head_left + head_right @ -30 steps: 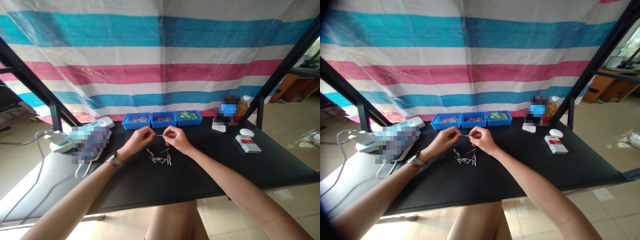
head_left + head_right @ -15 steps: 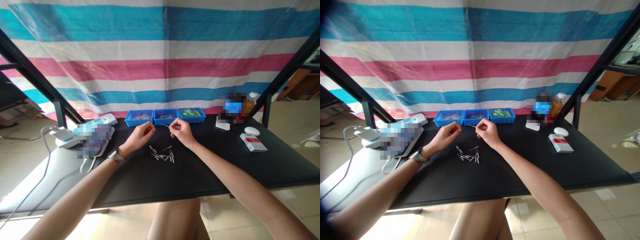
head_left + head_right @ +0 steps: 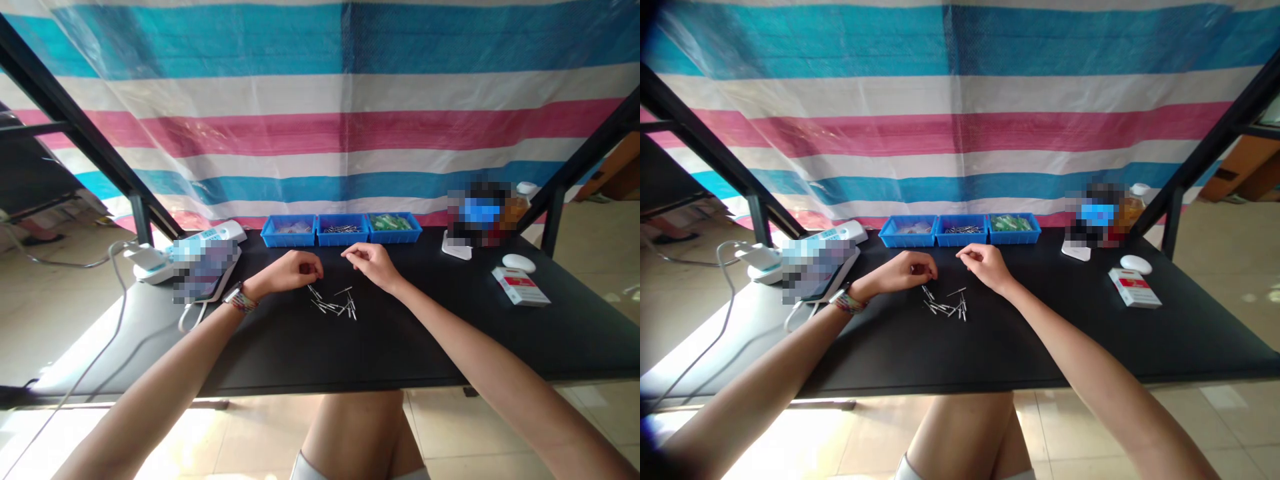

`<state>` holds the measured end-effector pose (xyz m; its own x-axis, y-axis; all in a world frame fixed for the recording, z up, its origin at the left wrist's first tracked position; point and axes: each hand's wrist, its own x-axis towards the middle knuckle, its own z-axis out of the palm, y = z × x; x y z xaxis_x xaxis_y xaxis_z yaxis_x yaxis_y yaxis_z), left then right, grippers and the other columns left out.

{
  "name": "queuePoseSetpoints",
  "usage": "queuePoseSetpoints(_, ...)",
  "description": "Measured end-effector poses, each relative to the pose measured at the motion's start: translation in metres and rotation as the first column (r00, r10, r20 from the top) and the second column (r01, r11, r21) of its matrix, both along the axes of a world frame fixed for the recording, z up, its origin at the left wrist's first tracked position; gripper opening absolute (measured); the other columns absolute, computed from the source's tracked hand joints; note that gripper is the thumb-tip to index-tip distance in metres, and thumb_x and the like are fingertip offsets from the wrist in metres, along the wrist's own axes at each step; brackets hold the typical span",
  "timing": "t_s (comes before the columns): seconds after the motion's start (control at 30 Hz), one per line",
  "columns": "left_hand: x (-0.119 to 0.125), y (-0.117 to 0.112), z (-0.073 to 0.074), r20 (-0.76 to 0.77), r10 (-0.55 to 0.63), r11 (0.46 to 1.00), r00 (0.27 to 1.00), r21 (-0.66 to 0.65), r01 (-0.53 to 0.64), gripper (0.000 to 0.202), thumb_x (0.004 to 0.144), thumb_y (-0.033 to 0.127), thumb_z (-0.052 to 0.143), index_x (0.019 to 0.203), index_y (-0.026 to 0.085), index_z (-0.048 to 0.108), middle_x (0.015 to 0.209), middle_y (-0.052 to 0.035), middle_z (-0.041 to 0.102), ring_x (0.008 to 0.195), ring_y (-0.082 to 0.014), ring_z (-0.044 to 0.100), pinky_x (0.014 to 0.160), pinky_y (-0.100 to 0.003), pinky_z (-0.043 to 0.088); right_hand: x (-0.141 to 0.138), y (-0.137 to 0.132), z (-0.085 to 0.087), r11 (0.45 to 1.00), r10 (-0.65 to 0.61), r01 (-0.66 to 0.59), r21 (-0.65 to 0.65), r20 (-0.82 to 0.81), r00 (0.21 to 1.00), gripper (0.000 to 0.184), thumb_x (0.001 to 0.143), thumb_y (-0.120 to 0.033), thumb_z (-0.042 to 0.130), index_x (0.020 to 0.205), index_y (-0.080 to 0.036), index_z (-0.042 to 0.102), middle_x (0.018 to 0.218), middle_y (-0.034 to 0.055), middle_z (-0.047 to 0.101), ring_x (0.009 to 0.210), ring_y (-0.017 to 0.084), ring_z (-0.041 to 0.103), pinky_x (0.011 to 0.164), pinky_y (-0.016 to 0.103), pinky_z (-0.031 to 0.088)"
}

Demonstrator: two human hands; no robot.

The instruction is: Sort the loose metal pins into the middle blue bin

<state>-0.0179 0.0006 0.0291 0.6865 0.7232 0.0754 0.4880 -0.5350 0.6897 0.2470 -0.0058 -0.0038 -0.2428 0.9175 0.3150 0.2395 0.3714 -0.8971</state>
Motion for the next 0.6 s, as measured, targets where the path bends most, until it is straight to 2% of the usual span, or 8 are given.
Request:
queuePoseSetpoints(0.1,0.003,-0.003,0.000,-0.007,-0.018,0.999,1.000,-0.026,0.018,0.022,0.078,0.016,0.062,0.093,0.014,0.078,0.075,-0.0021,0.070,0.064,-0.0130,0.059,0.060,-0.022,0.044,0.002,-0.004,0.007,0.973,0.229,-0.232,-0.009,0.191,0.955,0.012,0.082,-0.027,0.073,0.084,-0.016,0.078,0.077,0.0017,0.069,0.061,0.012,0.054,0.059,0.025,0.041)
queuePoseSetpoints(0.17,0.006,-0.006,-0.001,0.002,-0.024,1.000,1.000,-0.008,0.024,0.022,0.077,0.015,0.062,0.093,0.015,0.078,0.077,-0.0024,0.071,0.064,-0.0133,0.059,0.060,-0.022,0.044,0.006,-0.006,0.010,0.944,0.306,-0.330,0.022,0.321,0.896,0.004,0.076,-0.018,0.078,0.079,-0.017,0.077,0.078,0.0004,0.067,0.062,0.010,0.051,0.060,0.024,0.039)
queuePoseSetpoints(0.2,0.007,-0.007,-0.002,0.004,-0.030,1.000,1.000,0.006,0.030,0.022,0.077,0.015,0.061,0.092,0.015,0.078,0.079,-0.0028,0.072,0.065,-0.0137,0.060,0.061,-0.022,0.045,0.008,-0.007,0.010,0.933,0.319,-0.357,0.041,0.368,0.874,0.006,0.074,-0.015,0.079,0.078,-0.018,0.077,0.078,-0.0002,0.066,0.063,0.010,0.051,0.061,0.024,0.039)
queuePoseSetpoints(0.33,0.009,-0.009,-0.004,0.017,-0.065,0.997,0.998,0.035,0.064,0.018,0.082,0.018,0.063,0.091,0.017,0.078,0.087,-0.0051,0.075,0.071,-0.0161,0.065,0.065,-0.024,0.048,0.013,-0.007,0.010,0.918,0.319,-0.390,0.066,0.461,0.828,0.013,0.072,-0.006,0.078,0.075,-0.019,0.076,0.079,-0.0007,0.065,0.065,0.011,0.052,0.063,0.024,0.040)
queuePoseSetpoints(0.6,0.010,-0.007,-0.004,0.046,-0.048,0.998,0.998,0.032,0.046,0.017,0.090,0.028,0.065,0.095,0.016,0.076,0.083,-0.0046,0.074,0.068,-0.0150,0.063,0.063,-0.023,0.048,0.012,-0.006,0.010,0.917,0.321,-0.394,0.065,0.467,0.824,0.017,0.074,-0.003,0.075,0.081,-0.018,0.078,0.084,0.0004,0.067,0.066,0.011,0.053,0.065,0.024,0.041)
